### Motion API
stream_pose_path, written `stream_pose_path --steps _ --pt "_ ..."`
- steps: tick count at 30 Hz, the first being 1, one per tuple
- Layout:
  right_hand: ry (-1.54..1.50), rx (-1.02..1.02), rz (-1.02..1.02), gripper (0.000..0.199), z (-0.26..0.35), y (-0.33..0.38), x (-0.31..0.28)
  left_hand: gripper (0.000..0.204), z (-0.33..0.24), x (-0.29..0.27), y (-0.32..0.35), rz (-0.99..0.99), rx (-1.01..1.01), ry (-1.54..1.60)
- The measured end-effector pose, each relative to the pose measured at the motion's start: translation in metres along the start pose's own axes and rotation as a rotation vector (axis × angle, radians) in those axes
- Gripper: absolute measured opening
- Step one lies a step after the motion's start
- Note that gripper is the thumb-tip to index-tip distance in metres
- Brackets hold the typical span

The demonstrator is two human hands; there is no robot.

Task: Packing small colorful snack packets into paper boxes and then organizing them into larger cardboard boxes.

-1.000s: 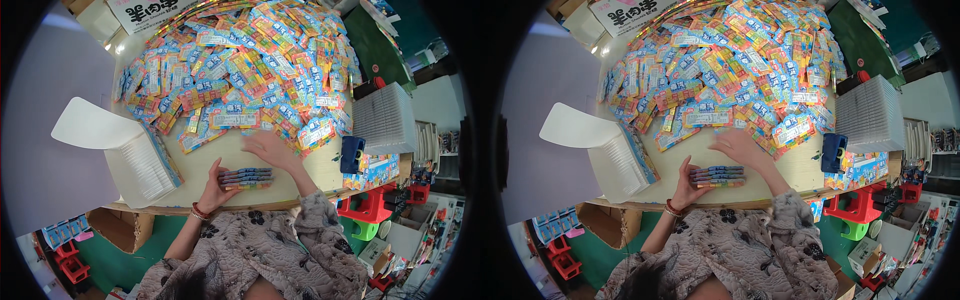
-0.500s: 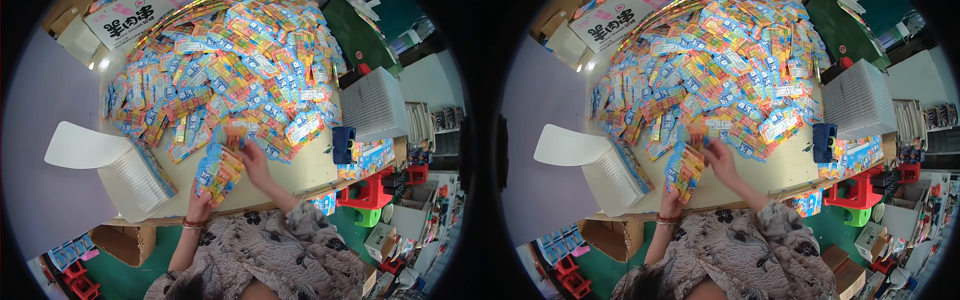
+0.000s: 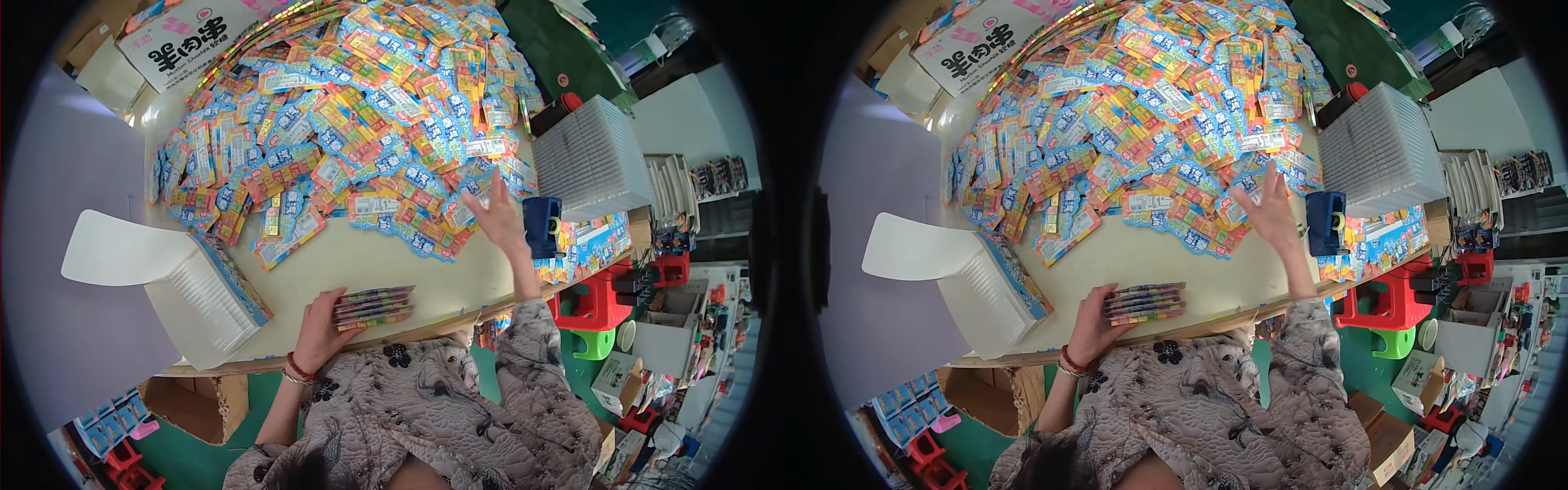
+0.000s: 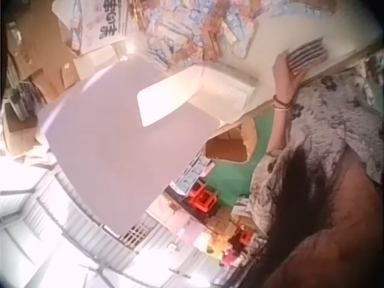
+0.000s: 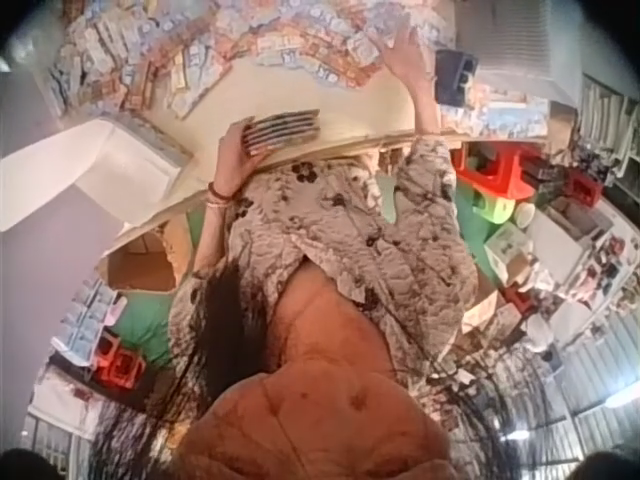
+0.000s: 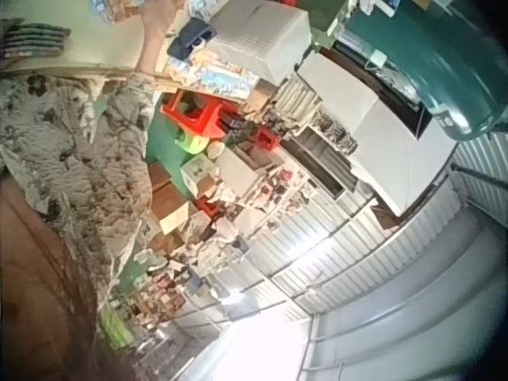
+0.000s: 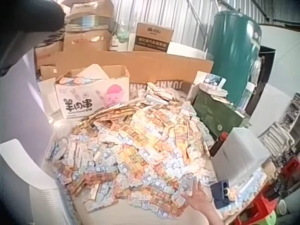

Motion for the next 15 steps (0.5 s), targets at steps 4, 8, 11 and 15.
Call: stream_pose_path --steps 4,8,11,15 --pt "0.399 0.146 0.026 0.093 0.022 0.015 0.032 0.068 -0.026 -0.006 -0.001 -0.068 0.044 -0.357" --pt "0.127 0.058 -0.266 0.073 0.011 0.037 0.023 0.060 0.000 0.003 0.007 -0.046 0.084 -0.028" --pt "-0.177 0.182 -0.192 0.046 -0.001 0.063 0.000 0.054 0.016 0.009 0.011 0.042 -0.023 0.165" --pt "-0.385 0.076 -0.550 0.027 -0.008 0.110 -0.037 0.055 0.016 0.019 0.001 0.172 -0.140 0.397"
Point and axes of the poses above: each hand's wrist, its own y-axis away from the middle knuckle, its own x-axis out of the palm, z = x × y, the point moved 8 cm from there along -y, towards the middle knuckle, and after that the axes turned 11 degrees about y, right-handed, at the moved point
